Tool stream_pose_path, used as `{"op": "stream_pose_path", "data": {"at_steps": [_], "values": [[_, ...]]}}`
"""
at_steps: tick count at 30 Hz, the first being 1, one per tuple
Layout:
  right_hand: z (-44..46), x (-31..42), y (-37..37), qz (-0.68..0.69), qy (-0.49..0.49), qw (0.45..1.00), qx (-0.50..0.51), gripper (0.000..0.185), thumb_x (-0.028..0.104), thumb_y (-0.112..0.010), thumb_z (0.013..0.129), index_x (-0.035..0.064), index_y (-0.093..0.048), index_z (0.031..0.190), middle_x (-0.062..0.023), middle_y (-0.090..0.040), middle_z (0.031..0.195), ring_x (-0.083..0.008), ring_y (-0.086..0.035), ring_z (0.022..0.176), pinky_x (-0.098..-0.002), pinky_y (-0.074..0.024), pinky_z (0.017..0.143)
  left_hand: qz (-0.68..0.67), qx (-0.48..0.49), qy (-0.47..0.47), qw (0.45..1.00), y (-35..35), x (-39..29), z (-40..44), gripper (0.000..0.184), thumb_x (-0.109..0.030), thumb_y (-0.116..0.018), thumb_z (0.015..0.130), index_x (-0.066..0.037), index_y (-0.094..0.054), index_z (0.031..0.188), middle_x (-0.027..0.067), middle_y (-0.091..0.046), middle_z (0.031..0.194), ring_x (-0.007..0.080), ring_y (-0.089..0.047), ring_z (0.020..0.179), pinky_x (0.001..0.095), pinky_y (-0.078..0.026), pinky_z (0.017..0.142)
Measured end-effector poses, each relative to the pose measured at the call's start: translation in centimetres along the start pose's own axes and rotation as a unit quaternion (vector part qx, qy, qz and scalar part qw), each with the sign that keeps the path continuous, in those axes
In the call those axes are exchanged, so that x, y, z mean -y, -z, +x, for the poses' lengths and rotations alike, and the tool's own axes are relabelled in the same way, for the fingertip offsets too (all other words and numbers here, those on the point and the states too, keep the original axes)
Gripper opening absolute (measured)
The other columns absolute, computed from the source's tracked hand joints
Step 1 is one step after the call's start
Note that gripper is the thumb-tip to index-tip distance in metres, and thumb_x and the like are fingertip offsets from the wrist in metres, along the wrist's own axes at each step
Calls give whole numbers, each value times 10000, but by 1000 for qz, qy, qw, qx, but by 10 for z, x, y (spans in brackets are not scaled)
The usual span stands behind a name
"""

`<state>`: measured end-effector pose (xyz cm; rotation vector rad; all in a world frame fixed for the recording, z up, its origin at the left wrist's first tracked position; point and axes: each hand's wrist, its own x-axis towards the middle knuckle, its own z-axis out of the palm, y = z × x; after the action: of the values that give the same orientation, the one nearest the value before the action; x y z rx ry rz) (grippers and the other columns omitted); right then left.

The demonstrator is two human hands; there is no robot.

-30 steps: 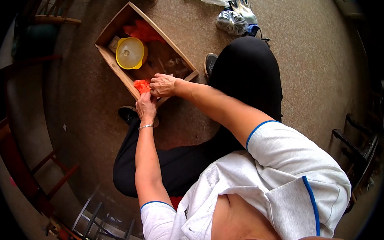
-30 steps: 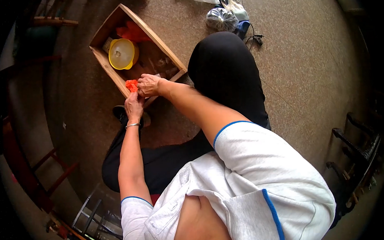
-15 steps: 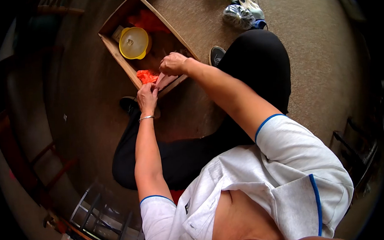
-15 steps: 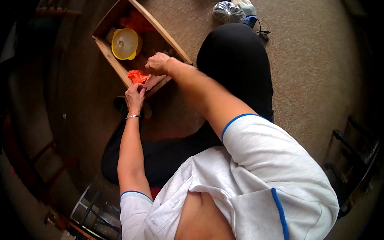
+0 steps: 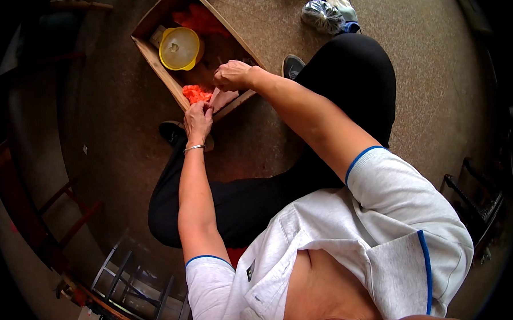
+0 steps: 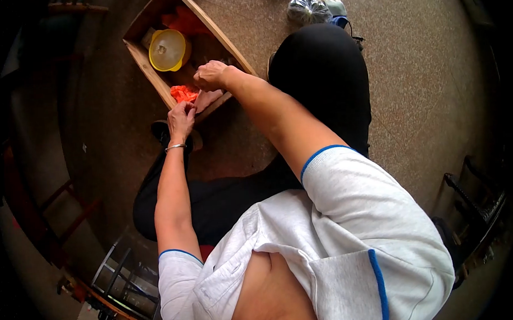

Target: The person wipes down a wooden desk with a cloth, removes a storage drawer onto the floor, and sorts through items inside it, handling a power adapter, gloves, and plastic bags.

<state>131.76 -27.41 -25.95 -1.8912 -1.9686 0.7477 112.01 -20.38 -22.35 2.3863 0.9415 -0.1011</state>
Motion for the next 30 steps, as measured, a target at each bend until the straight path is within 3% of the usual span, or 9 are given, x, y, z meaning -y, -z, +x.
{"op": "stream_pose_path", "data": {"at_steps": [2, 4, 11, 14, 19, 24, 26, 30], "values": [[0, 2, 2, 2, -8, 1000, 7, 246, 217, -492, 803, 54, -675, 787, -185, -673, 854, -335, -665, 788, -415, -530, 693, 7, -6, -10, 1000, 1, -3, 0, 105, -143, -671, 770, -61, -638, 826, 164, -626, 825, 345, -612, 767, 406, -484, 670], [2, 1, -4, 8, -21, 1000, 2, 166, 188, -551, 757, 53, -647, 763, -137, -657, 816, -330, -645, 768, -413, -517, 668, 21, -27, -35, 999, 2, -7, -1, 94, -116, -674, 765, -50, -636, 821, 155, -627, 769, 317, -620, 706, 376, -483, 638], [-2, 6, 2, -8, 61, 997, -38, 78, 118, -567, 739, 62, -618, 759, -100, -629, 842, -318, -622, 815, -404, -502, 693, 39, -50, -15, 998, 1, -4, 2, 84, -132, -652, 770, -73, -628, 824, 155, -621, 833, 367, -600, 786, 439, -475, 676], [-4, 5, 6, -2, 42, 999, -25, 129, 83, -540, 734, 106, -645, 805, -70, -663, 918, -284, -637, 878, -372, -513, 733, 4, -56, -22, 998, -1, -10, 1, 80, -131, -642, 780, -78, -626, 837, 148, -620, 856, 362, -599, 801, 432, -477, 680], [-5, 7, 8, -24, 73, 997, -28, 125, 108, -558, 750, 120, -645, 839, -58, -665, 924, -274, -639, 896, -375, -511, 744, -48, -17, -62, 997, -3, -11, 6, 73, -121, -622, 803, -71, -616, 855, 154, -611, 884, 357, -593, 832, 428, -474, 700], [-1, 4, -5, -70, 70, 995, -22, 103, 168, -585, 756, 106, -647, 810, -86, -670, 914, -253, -650, 897, -357, -511, 737, 23, -14, -78, 997, -12, -7, 6, 72, -80, -590, 814, -37, -568, 867, 191, -597, 864, 389, -577, 829, 463, -456, 709], [-1, 4, -12, -55, 65, 996, -9, 113, 188, -557, 765, 110, -638, 752, -42, -650, 889, -243, -643, 847, -388, -495, 710, 33, -6, -92, 995, -13, -9, 6, 80, -93, -556, 835, -26, -543, 876, 218, -588, 844, 413, -566, 829, 484, -446, 704], [2, 9, -14, -59, 95, 994, -17, 160, 189, -617, 737, 111, -651, 873, -37, -654, 921, -231, -622, 934, -375, -481, 772, 62, -48, -85, 993, -12, -15, 6, 142, -165, -527, 863, -28, -561, 876, 224, -598, 855, 407, -573, 829, 487, -446, 721]]}}
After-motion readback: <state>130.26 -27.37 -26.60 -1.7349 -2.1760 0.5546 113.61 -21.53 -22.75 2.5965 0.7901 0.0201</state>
